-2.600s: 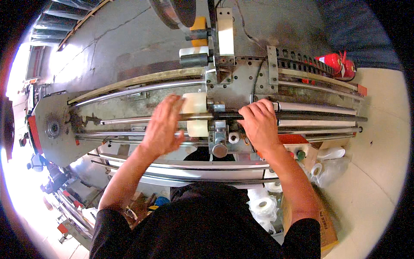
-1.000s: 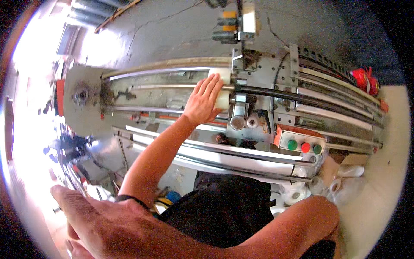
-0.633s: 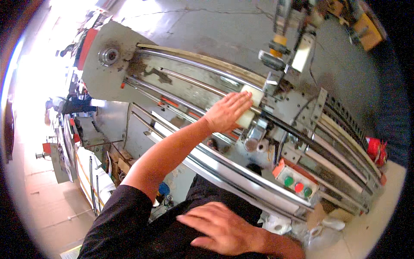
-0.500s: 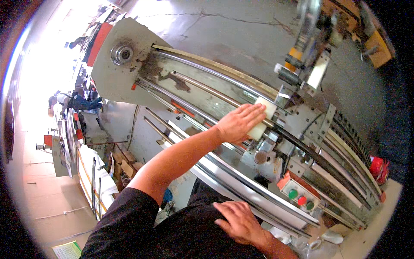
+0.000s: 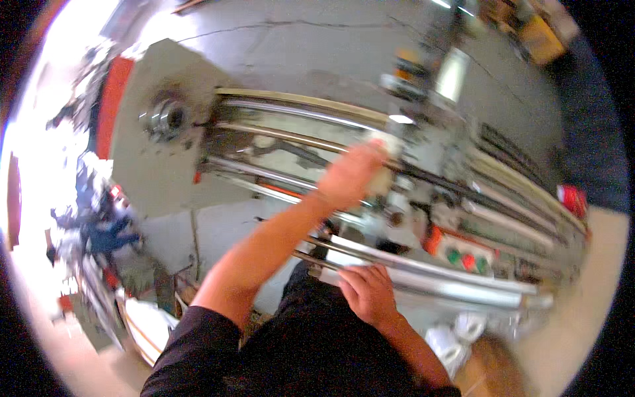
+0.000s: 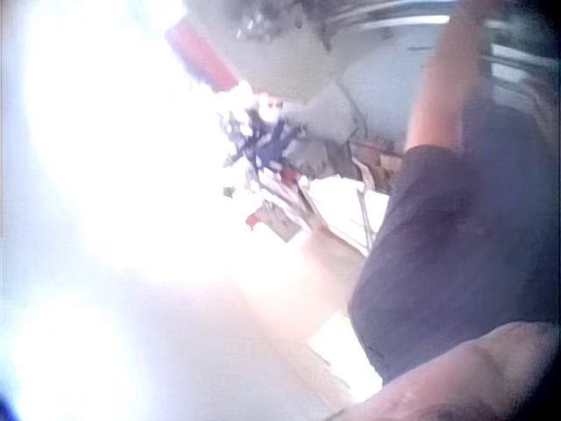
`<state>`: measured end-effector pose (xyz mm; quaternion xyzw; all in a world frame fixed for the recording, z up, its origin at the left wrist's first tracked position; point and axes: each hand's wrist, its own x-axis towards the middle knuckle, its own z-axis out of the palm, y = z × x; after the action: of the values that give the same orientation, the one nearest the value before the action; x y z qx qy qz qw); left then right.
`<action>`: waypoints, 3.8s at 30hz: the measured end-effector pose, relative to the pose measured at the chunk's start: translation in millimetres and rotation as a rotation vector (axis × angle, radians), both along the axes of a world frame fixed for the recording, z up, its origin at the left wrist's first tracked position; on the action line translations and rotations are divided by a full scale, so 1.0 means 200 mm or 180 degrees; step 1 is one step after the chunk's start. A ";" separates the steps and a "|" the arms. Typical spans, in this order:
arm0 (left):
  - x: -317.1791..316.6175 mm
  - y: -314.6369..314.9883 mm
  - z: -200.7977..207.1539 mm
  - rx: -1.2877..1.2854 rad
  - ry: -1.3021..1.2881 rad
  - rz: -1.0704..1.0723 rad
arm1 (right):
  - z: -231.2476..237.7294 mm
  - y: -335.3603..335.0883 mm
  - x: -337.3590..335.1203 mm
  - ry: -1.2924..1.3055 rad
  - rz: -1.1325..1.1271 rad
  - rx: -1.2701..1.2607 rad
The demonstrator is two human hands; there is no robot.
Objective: The person sets up and operates a material slitting machine by loading a roll of white tape, threading the material through rollers, and securing a metal rod into the chuck. The person then pulls material along the rod, secures it, and collects finished sections of rod.
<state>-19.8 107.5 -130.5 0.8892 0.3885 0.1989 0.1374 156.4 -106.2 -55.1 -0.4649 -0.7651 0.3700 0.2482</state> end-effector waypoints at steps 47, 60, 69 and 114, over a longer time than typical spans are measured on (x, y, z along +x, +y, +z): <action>-1.14 0.34 0.33 -0.0238 0.1695 0.1450 | -0.62 0.67 2.58 -0.2060 -0.2605 -0.0128; -1.42 0.39 0.37 -0.0323 0.1849 0.1508 | -0.47 0.64 2.34 -0.2325 -0.2113 0.0033; -1.50 0.46 0.34 -0.0518 0.2286 0.1685 | -0.41 0.65 2.06 -0.2337 -0.1808 0.0235; -1.87 0.50 0.34 -0.0748 0.2452 0.1757 | -0.16 0.83 0.78 -0.1848 -0.1363 0.0894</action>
<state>-394.4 208.3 -62.6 0.7404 0.6522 -0.1608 0.0252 312.2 60.6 -87.2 -0.6611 -0.7323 0.0545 0.1541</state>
